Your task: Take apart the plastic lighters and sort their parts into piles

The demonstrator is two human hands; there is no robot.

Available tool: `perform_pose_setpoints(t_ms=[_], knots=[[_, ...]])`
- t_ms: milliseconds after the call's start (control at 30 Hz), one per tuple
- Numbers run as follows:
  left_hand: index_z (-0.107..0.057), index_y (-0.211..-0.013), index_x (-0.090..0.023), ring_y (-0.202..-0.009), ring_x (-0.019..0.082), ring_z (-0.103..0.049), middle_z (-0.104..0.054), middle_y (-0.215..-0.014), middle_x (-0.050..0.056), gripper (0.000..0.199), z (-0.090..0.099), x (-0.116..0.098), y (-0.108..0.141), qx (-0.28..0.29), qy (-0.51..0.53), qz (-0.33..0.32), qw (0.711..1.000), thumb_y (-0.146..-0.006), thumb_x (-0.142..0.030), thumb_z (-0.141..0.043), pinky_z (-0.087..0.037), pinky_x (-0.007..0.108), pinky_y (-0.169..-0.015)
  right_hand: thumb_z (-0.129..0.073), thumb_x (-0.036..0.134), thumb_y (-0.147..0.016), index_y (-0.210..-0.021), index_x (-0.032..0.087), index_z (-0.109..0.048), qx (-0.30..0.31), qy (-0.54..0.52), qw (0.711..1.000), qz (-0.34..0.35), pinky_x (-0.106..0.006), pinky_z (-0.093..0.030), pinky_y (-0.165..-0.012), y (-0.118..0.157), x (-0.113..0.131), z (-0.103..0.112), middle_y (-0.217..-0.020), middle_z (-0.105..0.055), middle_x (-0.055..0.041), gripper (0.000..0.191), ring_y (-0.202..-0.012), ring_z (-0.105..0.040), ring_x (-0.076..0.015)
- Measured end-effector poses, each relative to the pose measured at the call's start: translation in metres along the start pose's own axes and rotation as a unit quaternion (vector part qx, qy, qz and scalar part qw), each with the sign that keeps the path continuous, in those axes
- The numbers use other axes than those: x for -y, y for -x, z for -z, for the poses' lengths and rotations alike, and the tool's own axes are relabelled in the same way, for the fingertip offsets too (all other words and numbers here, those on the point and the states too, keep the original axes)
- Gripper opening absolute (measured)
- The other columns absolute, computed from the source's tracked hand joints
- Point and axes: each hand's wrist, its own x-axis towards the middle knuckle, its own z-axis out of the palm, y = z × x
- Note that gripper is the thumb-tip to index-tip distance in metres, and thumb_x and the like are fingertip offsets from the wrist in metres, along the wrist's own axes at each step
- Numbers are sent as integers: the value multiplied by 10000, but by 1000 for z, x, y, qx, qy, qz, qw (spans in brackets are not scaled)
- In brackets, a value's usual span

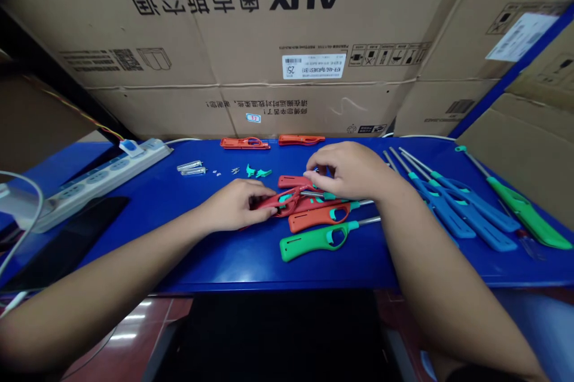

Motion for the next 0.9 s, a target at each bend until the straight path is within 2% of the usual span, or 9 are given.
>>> perform_pose_setpoints(t_ms=[100, 200, 300, 367, 433, 533, 600, 733, 900], knots=[[-730, -1117, -179, -558, 122, -533, -684, -724, 11, 324, 3, 2, 1, 22, 41, 13, 999, -928, -359, -538, -354, 246, -533, -534, 391, -927, -1027, 202, -719, 71, -1, 997, 29, -325, -461, -737, -4, -3, -9, -969, -723, -73, 282, -843, -645, -212], [-729, -980, -168, -511, 106, -466, -609, -635, -17, 307, 6, 3, 0, 52, 52, 8, 997, -954, -363, -494, -320, 243, -512, -568, 356, -903, -1052, 191, -710, 121, 5, 992, 20, -319, -452, -738, -6, -2, -15, -986, -700, -82, 263, -857, -628, -213], [-713, -873, -163, -639, 137, -535, -610, -719, 15, 319, 7, 5, -2, 48, 30, -10, 998, -968, -350, -473, -398, 267, -628, -639, 361, -856, -1024, 195, -709, 160, 19, 987, -12, -311, -435, -701, -8, -4, -23, -990, -694, -83, 247, -839, -621, -215], [-716, -878, -162, -754, 169, -575, -630, -815, 48, 330, 6, 7, -3, 37, 16, -16, 999, -976, -360, -471, -439, 304, -736, -666, 373, -840, -998, 198, -709, 183, 18, 983, -27, -307, -423, -676, -8, -7, -28, -981, -698, -78, 240, -818, -620, -212], [-719, -920, -165, -783, 181, -582, -641, -856, 61, 328, 5, 10, -3, 37, 14, -13, 999, -982, -369, -470, -450, 321, -773, -653, 355, -849, -959, 203, -712, 196, 11, 980, -22, -302, -416, -664, -9, -8, -31, -947, -701, -66, 196, -792, -615, -201], [-708, -1033, -173, -794, 182, -601, -683, -915, 65, 304, 4, 16, -3, 50, 34, -11, 998, -987, -349, -464, -451, 306, -759, -611, 315, -876, -947, 202, -722, 201, 2, 980, -2, -304, -426, -679, -9, -8, -31, -921, -705, -61, 173, -785, -617, -194], [-703, -1074, -179, -823, 188, -615, -703, -958, 67, 301, 4, 19, -3, 50, 49, -9, 998, -986, -343, -465, -447, 297, -761, -582, 311, -900, -1002, 195, -732, 199, -1, 980, 1, -316, -443, -703, -9, -7, -29, -943, -714, -74, 215, -807, -631, -203], [-730, -1025, -196, -794, 192, -624, -724, -921, 46, 289, 6, 22, -3, 33, 90, 19, 995, -957, -357, -501, -447, 283, -739, -491, 336, -968, -1133, 196, -729, 186, -16, 982, 19, -352, -475, -771, -9, -4, -25, -1017, -725, -100, 322, -878, -655, -227], [-744, -1059, -209, -793, 190, -631, -741, -874, 22, 303, 9, 25, -3, 36, 106, 41, 993, -940, -337, -496, -454, 278, -755, -493, 346, -967, -1185, 218, -700, 133, -29, 990, 35, -371, -478, -816, -8, -4, -27, -1075, -724, -96, 326, -947, -651, -237]])
